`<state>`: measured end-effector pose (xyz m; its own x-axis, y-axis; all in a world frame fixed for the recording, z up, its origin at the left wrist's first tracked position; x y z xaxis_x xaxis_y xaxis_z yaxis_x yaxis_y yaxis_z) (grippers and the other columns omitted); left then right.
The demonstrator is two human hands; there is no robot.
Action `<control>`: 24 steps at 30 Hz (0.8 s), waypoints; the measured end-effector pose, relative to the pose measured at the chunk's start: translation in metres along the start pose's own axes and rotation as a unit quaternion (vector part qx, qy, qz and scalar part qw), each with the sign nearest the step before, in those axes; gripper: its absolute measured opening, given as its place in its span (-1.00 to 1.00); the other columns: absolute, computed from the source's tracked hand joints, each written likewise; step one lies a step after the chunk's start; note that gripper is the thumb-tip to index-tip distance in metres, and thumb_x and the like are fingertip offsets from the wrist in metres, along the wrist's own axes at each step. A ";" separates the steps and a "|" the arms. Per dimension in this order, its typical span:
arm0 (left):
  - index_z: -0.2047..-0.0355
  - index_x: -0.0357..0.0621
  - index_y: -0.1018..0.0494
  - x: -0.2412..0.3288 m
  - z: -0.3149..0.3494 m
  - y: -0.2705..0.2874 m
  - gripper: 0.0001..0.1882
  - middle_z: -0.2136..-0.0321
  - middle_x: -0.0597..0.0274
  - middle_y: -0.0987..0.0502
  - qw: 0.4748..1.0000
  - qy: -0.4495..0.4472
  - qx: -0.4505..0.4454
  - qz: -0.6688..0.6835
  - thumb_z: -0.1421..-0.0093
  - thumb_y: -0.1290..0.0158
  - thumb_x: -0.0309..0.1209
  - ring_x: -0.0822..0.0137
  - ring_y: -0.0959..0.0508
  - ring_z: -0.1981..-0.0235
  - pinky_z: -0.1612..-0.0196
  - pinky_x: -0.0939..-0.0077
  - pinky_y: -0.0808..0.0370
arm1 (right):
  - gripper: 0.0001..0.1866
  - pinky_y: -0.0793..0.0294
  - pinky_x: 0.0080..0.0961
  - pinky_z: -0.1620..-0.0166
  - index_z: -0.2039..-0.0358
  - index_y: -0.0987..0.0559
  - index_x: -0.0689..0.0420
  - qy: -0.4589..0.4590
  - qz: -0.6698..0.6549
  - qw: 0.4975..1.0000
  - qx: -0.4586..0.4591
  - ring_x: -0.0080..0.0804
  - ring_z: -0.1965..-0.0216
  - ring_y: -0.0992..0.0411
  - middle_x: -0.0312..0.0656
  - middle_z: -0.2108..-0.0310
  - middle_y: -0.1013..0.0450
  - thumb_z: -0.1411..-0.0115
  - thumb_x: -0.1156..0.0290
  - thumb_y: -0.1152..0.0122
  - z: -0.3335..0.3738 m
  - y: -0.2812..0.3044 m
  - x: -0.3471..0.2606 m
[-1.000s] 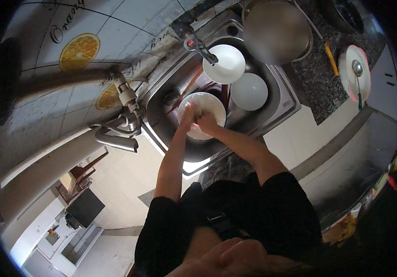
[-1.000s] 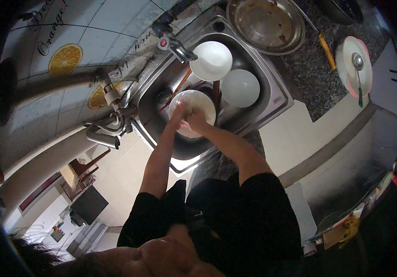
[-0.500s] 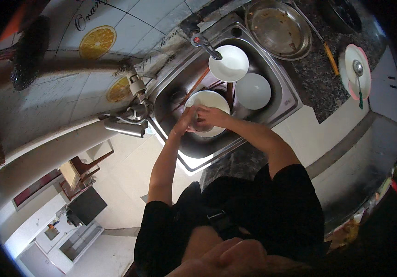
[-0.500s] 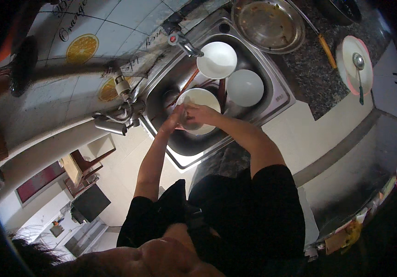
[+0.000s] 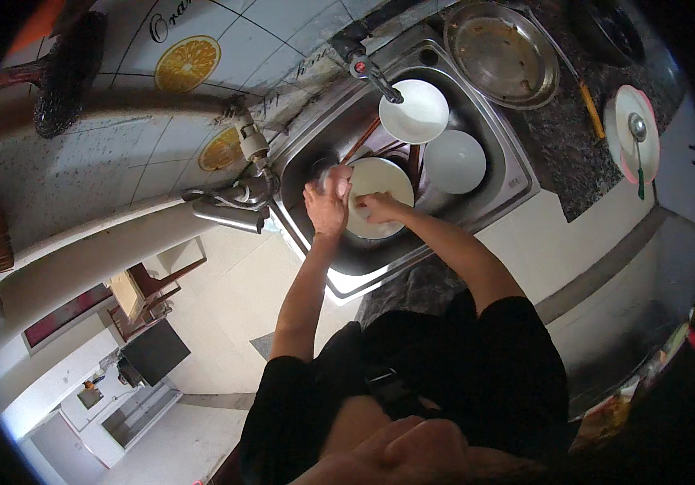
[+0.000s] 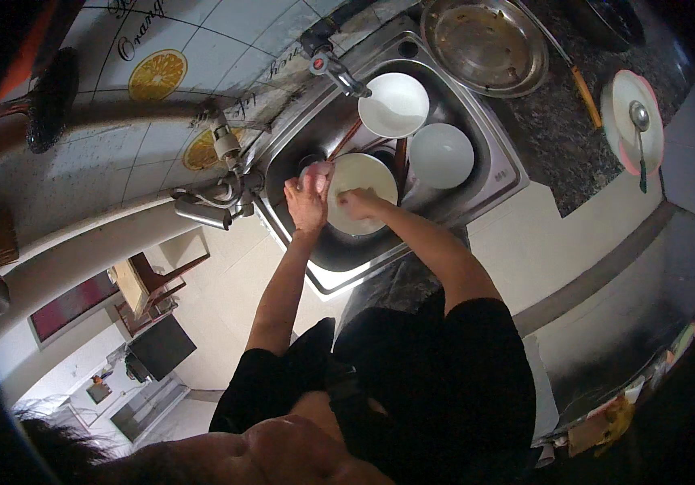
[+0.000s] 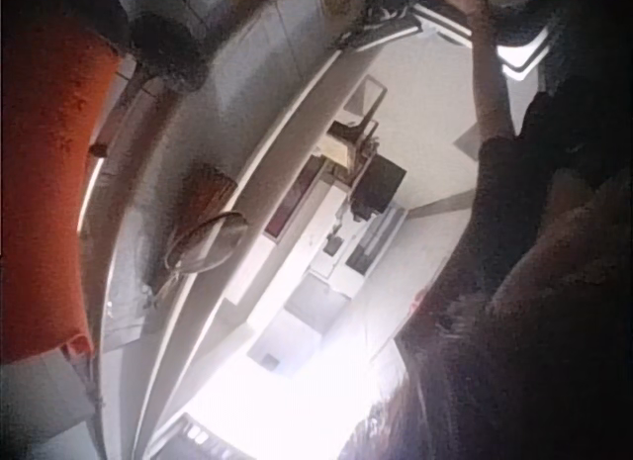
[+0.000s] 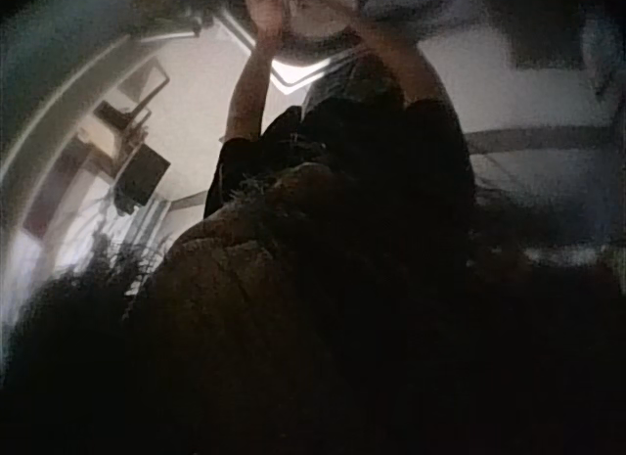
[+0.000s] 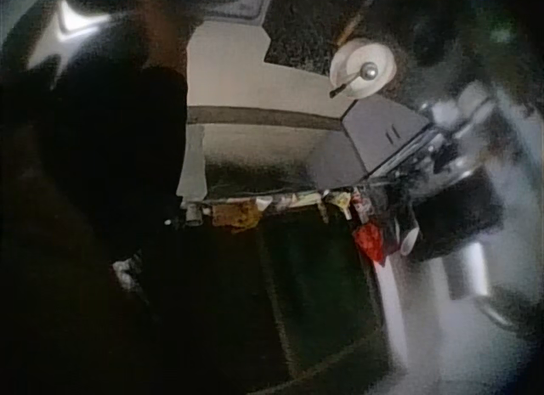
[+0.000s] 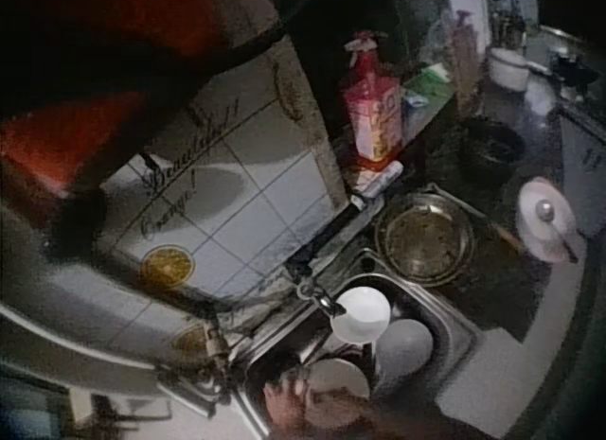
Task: The person washes bowls, a pot, and a pan in a kitchen sink by hand using a sponge and dish soap.
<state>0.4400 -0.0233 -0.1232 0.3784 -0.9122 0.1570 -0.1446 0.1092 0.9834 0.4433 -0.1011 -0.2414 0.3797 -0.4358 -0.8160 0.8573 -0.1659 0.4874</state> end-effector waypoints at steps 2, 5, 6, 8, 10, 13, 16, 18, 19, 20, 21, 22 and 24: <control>0.15 -0.03 -0.22 -0.022 0.002 -0.001 -0.61 0.24 -0.14 -0.25 0.990 0.080 -0.040 0.106 0.00 0.07 -0.24 0.01 -0.27 0.23 0.17 0.29 -0.25 | -0.71 -0.24 -0.26 0.21 0.34 -0.42 0.13 -0.065 0.124 0.983 0.116 -0.23 0.24 -0.28 -0.13 0.36 -0.36 0.15 0.34 -0.04 0.005 0.018 0.016; 0.13 -0.12 -0.21 -0.049 0.009 -0.006 -0.66 0.23 -0.11 -0.34 0.947 0.174 -0.036 0.266 -0.04 0.15 -0.38 0.07 -0.35 0.21 0.14 0.35 -0.27 | -0.77 -0.23 -0.28 0.19 0.38 -0.45 0.08 -0.068 0.191 0.937 0.285 -0.25 0.20 -0.25 -0.14 0.36 -0.34 0.11 0.36 0.02 0.003 -0.016 0.054; 0.13 -0.14 -0.21 -0.070 0.019 -0.023 -0.65 0.27 -0.10 -0.36 0.939 0.204 -0.027 0.275 -0.04 0.15 -0.37 0.07 -0.36 0.23 0.17 0.34 -0.29 | -0.79 -0.22 -0.29 0.19 0.39 -0.46 0.07 -0.053 0.197 0.919 0.338 -0.25 0.20 -0.25 -0.14 0.37 -0.34 0.09 0.36 0.05 0.003 -0.032 0.061; 0.13 -0.19 -0.20 -0.109 0.038 -0.055 -0.63 0.35 -0.08 -0.38 0.917 0.267 0.000 0.296 -0.03 0.14 -0.36 0.07 -0.38 0.27 0.24 0.31 -0.32 | -0.76 -0.22 -0.33 0.16 0.41 -0.46 0.08 -0.124 0.152 0.969 0.153 -0.22 0.19 -0.23 -0.16 0.32 -0.32 0.18 0.36 -0.03 0.012 -0.013 0.032; 0.22 -0.25 -0.26 -0.107 0.050 -0.073 -0.69 0.34 0.02 -0.39 0.790 0.343 -0.059 0.506 0.00 0.11 -0.39 0.22 -0.43 0.34 0.32 0.40 -0.41 | -0.72 -0.22 -0.34 0.16 0.40 -0.45 0.07 -0.136 0.208 0.969 0.014 -0.16 0.19 -0.21 -0.18 0.30 -0.31 0.24 0.36 -0.08 0.010 -0.022 0.032; 0.27 -0.20 -0.30 -0.074 0.063 -0.076 -0.74 0.34 0.11 -0.39 0.594 0.428 -0.108 0.673 0.00 0.10 -0.40 0.31 -0.44 0.38 0.36 0.48 -0.46 | -0.70 -0.23 -0.30 0.17 0.39 -0.44 0.10 -0.049 -0.071 0.983 0.162 -0.12 0.17 -0.20 -0.16 0.29 -0.32 0.25 0.39 -0.07 0.024 -0.007 0.030; 0.26 -0.15 -0.30 -0.071 0.082 -0.120 -0.76 0.35 0.17 -0.39 0.487 0.423 -0.198 0.738 -0.02 0.11 -0.40 0.33 -0.44 0.37 0.36 0.52 -0.47 | -0.72 -0.19 -0.31 0.11 0.38 -0.38 0.19 0.055 -0.149 0.942 0.294 -0.14 0.13 -0.21 -0.13 0.19 -0.29 0.21 0.48 -0.09 0.068 0.060 -0.062; 0.28 -0.14 -0.30 -0.053 0.081 -0.141 -0.79 0.37 0.18 -0.39 0.470 0.346 -0.266 0.767 -0.04 0.12 -0.40 0.35 -0.43 0.39 0.40 0.54 -0.46 | -0.72 -0.12 -0.31 0.06 0.37 -0.37 0.19 0.107 -0.230 0.905 0.341 -0.13 0.10 -0.17 -0.16 0.17 -0.27 0.20 0.56 -0.08 0.073 0.060 -0.083; 0.31 -0.14 -0.31 -0.028 0.066 -0.121 -0.82 0.39 0.19 -0.39 0.505 0.256 -0.272 0.778 -0.05 0.12 -0.41 0.37 -0.43 0.43 0.44 0.55 -0.45 | -0.72 -0.05 -0.27 0.02 0.37 -0.39 0.14 0.140 -0.101 0.914 0.367 -0.15 0.06 -0.11 -0.21 0.12 -0.24 0.20 0.55 -0.07 0.080 0.060 -0.102; 0.33 -0.15 -0.31 -0.003 0.054 -0.096 -0.84 0.41 0.19 -0.39 0.531 0.170 -0.266 0.786 -0.05 0.13 -0.42 0.39 -0.43 0.47 0.48 0.56 -0.45 | -0.75 -0.02 -0.22 0.02 0.40 -0.40 0.11 0.165 -0.049 0.913 0.369 -0.16 0.04 -0.09 -0.24 0.11 -0.22 0.20 0.51 -0.07 0.078 0.058 -0.111; 0.33 -0.15 -0.31 -0.002 0.058 -0.103 -0.85 0.43 0.19 -0.39 0.499 0.224 -0.273 0.791 -0.06 0.14 -0.43 0.39 -0.43 0.49 0.51 0.58 -0.44 | -0.78 0.00 -0.18 0.02 0.43 -0.41 0.08 0.189 0.004 0.909 0.370 -0.18 0.03 -0.06 -0.27 0.09 -0.20 0.20 0.47 -0.07 0.075 0.053 -0.119; 0.34 -0.16 -0.30 -0.003 0.066 -0.109 -0.85 0.44 0.19 -0.38 0.465 0.277 -0.278 0.793 -0.06 0.16 -0.43 0.40 -0.42 0.52 0.53 0.60 -0.43 | -0.81 0.03 -0.13 0.02 0.46 -0.41 0.06 0.213 0.057 0.903 0.369 -0.20 0.01 -0.04 -0.31 0.07 -0.19 0.20 0.44 -0.07 0.073 0.049 -0.127; 0.34 -0.17 -0.29 -0.005 0.090 -0.120 -0.86 0.48 0.18 -0.38 0.392 0.383 -0.286 0.786 -0.07 0.18 -0.44 0.41 -0.41 0.56 0.58 0.63 -0.41 | -0.80 -0.10 -0.15 0.08 0.44 -0.43 0.03 0.212 0.126 0.891 0.381 -0.21 0.07 -0.15 -0.24 0.13 -0.25 0.17 0.37 -0.03 0.066 0.063 -0.137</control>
<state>0.3729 -0.0670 -0.2500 0.4283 0.8223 0.3748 -0.6033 0.5690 -0.5588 0.4221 -0.1098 -0.0786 0.7626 -0.1971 -0.6161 0.3031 -0.7326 0.6095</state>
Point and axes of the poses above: each hand's wrist, its own z-axis away from the middle knuckle, its own y-axis out of the back of the hand, x = y × z, the point moved 8 cm from there along -z, towards the middle knuckle
